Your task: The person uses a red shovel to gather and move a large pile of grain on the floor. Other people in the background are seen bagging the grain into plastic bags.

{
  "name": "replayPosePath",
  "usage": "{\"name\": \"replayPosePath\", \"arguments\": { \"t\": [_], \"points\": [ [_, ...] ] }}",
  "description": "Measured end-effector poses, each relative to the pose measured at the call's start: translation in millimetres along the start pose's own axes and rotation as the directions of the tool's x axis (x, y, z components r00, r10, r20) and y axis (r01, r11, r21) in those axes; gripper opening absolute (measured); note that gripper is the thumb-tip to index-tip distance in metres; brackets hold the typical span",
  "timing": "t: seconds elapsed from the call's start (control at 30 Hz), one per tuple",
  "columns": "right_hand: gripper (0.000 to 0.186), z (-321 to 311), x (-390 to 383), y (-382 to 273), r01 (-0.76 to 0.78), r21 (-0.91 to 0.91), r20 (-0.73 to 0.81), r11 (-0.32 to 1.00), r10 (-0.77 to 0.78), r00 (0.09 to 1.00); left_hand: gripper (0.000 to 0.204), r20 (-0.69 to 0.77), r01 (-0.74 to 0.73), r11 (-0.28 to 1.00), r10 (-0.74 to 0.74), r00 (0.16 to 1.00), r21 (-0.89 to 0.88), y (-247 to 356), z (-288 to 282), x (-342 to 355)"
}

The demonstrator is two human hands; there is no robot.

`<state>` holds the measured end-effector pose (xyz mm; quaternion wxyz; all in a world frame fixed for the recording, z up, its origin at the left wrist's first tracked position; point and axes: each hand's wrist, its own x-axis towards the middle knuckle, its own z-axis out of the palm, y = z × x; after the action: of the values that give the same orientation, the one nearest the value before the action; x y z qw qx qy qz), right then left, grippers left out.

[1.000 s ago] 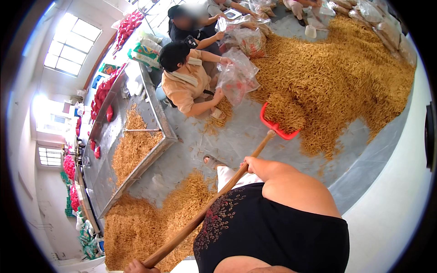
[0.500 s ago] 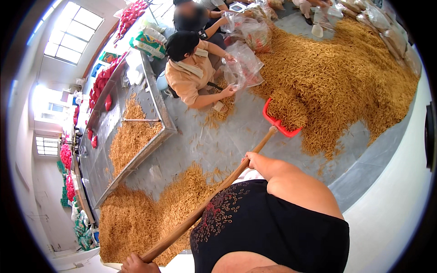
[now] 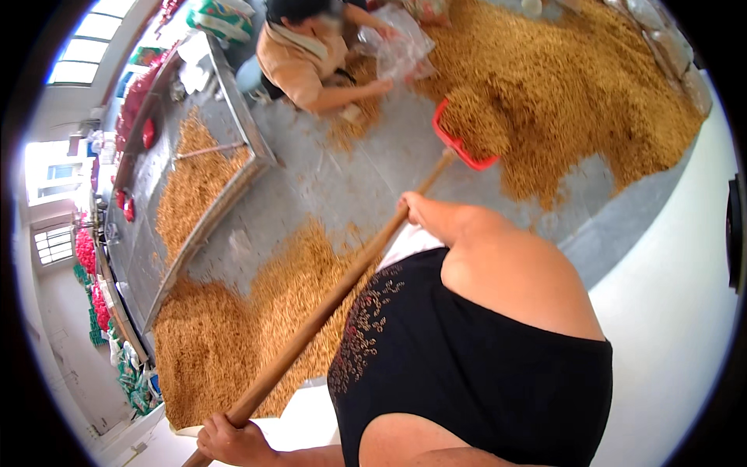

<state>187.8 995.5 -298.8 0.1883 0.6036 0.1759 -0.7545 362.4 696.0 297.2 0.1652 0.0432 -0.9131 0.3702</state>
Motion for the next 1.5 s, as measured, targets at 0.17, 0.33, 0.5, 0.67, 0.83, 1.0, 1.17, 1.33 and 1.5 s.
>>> {"name": "replayPosePath", "arguments": {
  "t": [0.17, 0.33, 0.5, 0.67, 0.83, 1.0, 1.17, 1.33, 1.5],
  "points": [
    [0.008, 13, -64, 54, -0.117, 0.011, -0.076, 0.993, 0.118, 0.99, 0.01, -0.027, 0.032, 0.997, -0.03, 0.999, 0.07, -24, 8, -35],
    [0.003, 10, -73, 87, -0.14, 0.041, -0.088, 0.989, 0.143, 0.986, 0.013, 0.094, 0.069, 0.997, -0.07, 0.993, 0.021, -69, 64, -71],
    [0.005, 0, -56, 80, 0.105, 0.019, -0.217, 0.994, -0.098, 0.971, 0.012, 0.184, 0.046, 0.993, -0.026, 0.983, -0.107, -73, 103, -86],
    [0.009, -18, -45, 102, 0.147, -0.102, -0.232, 0.984, -0.167, 0.958, 0.008, 0.352, 0.093, 0.991, -0.052, 0.934, -0.099, -83, 147, -132],
    [0.014, -11, -52, 118, 0.021, -0.197, -0.198, 0.98, -0.06, 0.978, 0.007, 0.316, 0.094, 0.988, -0.051, 0.947, -0.124, -116, 153, -140],
    [0.012, -3, -57, 140, 0.023, -0.228, -0.065, 0.973, -0.039, 0.997, 0.007, 0.3, 0.14, 0.976, -0.085, 0.95, -0.164, -124, 163, -140],
    [0.012, -1, -68, 149, 0.011, -0.276, -0.096, 0.961, -0.039, 0.995, 0.004, 0.399, 0.214, 0.962, -0.131, 0.907, -0.171, -132, 207, -200],
    [0.012, 8, -94, 153, 0.101, -0.352, -0.144, 0.931, -0.161, 0.976, 0.006, 0.475, 0.268, 0.947, -0.156, 0.866, -0.177, -129, 237, -240],
    [0.015, 22, -115, 159, 0.139, -0.472, -0.162, 0.871, -0.241, 0.957, 0.007, 0.591, 0.348, 0.922, -0.189, 0.784, -0.167, -137, 245, -259]
  ]
}}
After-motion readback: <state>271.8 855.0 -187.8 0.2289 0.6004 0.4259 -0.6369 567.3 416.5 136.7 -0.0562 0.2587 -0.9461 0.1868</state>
